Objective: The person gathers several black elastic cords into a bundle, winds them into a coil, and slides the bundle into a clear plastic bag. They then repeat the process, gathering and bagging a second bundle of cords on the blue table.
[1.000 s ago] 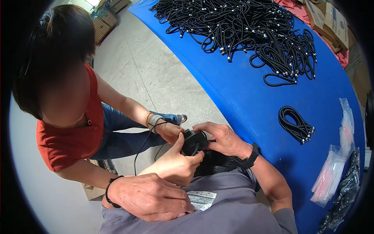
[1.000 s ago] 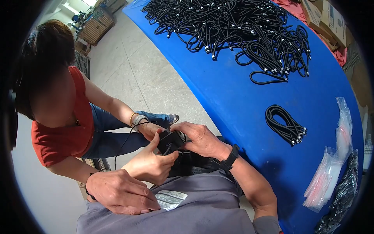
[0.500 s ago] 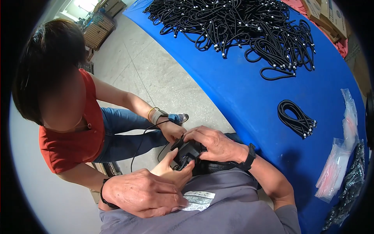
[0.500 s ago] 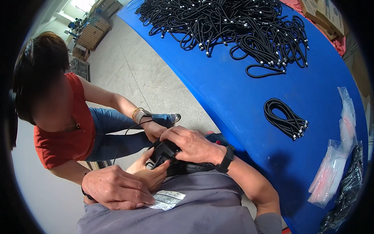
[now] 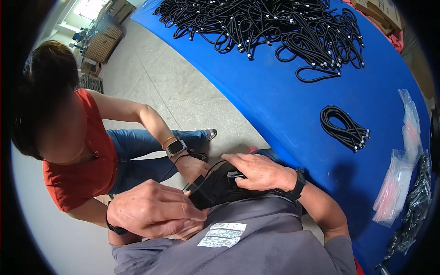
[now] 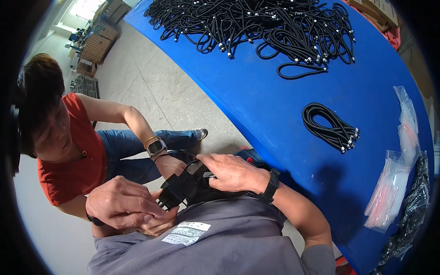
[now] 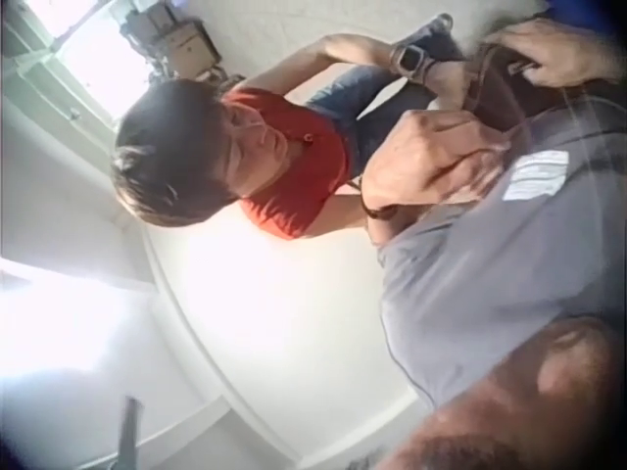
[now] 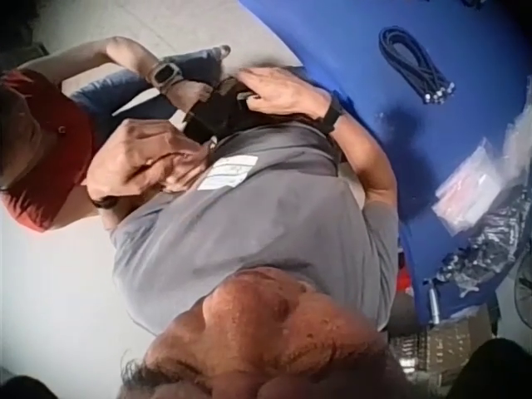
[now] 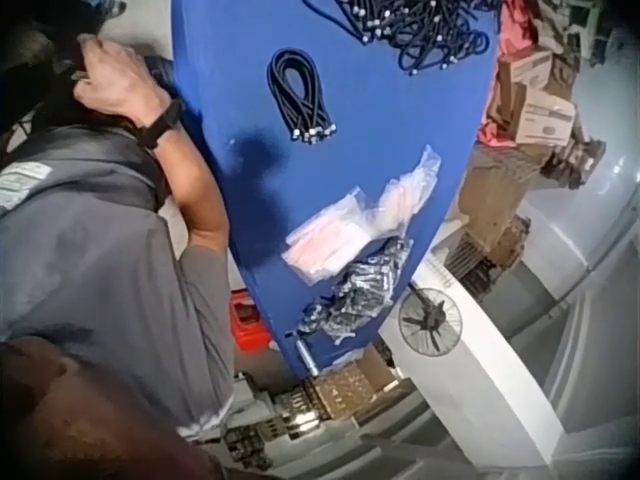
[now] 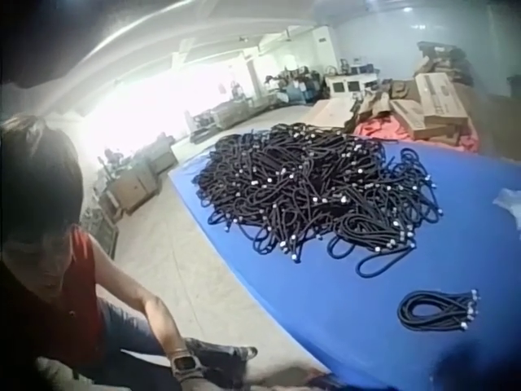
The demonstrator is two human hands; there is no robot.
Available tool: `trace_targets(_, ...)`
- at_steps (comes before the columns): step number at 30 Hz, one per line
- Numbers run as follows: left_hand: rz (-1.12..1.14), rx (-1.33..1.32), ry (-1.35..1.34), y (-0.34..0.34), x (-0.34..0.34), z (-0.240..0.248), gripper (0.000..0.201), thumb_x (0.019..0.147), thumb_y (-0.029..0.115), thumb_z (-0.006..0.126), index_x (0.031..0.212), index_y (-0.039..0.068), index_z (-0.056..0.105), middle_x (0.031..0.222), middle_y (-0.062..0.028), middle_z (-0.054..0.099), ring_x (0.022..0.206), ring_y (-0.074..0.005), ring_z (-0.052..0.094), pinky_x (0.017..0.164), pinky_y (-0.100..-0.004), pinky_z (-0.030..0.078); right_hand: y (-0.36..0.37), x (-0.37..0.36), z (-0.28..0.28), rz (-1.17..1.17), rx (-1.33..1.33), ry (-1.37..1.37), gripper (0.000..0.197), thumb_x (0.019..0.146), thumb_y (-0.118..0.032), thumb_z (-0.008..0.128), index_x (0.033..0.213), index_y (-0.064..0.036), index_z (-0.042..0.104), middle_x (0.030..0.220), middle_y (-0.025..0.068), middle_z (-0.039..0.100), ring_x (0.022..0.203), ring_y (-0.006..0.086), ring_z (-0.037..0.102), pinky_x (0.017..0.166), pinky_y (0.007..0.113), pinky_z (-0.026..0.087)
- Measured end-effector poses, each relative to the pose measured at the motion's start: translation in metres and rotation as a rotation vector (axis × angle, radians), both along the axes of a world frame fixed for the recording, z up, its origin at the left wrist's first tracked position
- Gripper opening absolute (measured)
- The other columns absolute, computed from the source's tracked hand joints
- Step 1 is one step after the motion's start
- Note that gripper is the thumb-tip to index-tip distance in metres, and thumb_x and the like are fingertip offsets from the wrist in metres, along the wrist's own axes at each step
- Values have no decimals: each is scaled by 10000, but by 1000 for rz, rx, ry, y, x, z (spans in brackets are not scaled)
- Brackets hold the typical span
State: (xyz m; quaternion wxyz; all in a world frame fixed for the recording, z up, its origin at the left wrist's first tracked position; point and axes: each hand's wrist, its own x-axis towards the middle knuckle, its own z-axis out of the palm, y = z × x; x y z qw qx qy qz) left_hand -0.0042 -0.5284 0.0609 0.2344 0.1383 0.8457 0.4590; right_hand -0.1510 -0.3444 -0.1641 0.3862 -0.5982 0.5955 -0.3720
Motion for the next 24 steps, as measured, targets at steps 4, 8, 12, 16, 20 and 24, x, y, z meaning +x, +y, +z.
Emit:
trace_targets(4,38,17,-6,-6,-8,-2,237,958,81,635,1170,5,711,932,-142,719,825,-285,725,724,-374,592,4,-3,-3,-28,57,-7,667,840,-179,615,1436,54,427,1233,259,619,1136,403,628,1011,454,491)
trace_targets(8,43,6,-21,-9,-13,-5,233,950,74,643,1159,6,720,929,-142,723,826,-284,726,717,-366,585,-1,-2,9,-60,113,-39,594,852,-165,606,1392,36,461,1134,255,660,1059,409,657,934,469,513)
trace_targets(12,78,6,-77,-12,-24,-8,220,937,68,656,1138,8,721,929,-133,721,818,-290,722,712,-368,574,-1,5,4,-101,169,-7,476,855,-143,611,1290,22,510,1028,245,673,981,425,661,844,489,517)
trace_targets(16,110,-19,-82,-12,-30,-22,199,925,63,668,1112,19,722,948,-121,717,810,-292,721,707,-365,565,-1,12,-6,-203,54,-12,377,855,-112,621,1197,15,531,970,242,666,925,440,656,788,510,506)
trace_targets(20,85,-40,-18,-10,-37,-33,204,920,64,677,1119,35,715,988,-123,715,836,-292,725,724,-366,562,0,13,-5,-231,-11,-105,359,846,-70,624,1188,0,539,978,234,661,965,419,654,788,502,504)
trace_targets(24,53,-48,-34,-12,-43,-35,236,920,72,682,1154,47,702,1007,-131,708,890,-293,717,773,-374,557,-10,17,-12,-141,4,-30,315,863,-83,607,1172,-22,610,1008,202,668,1022,394,644,807,491,505)
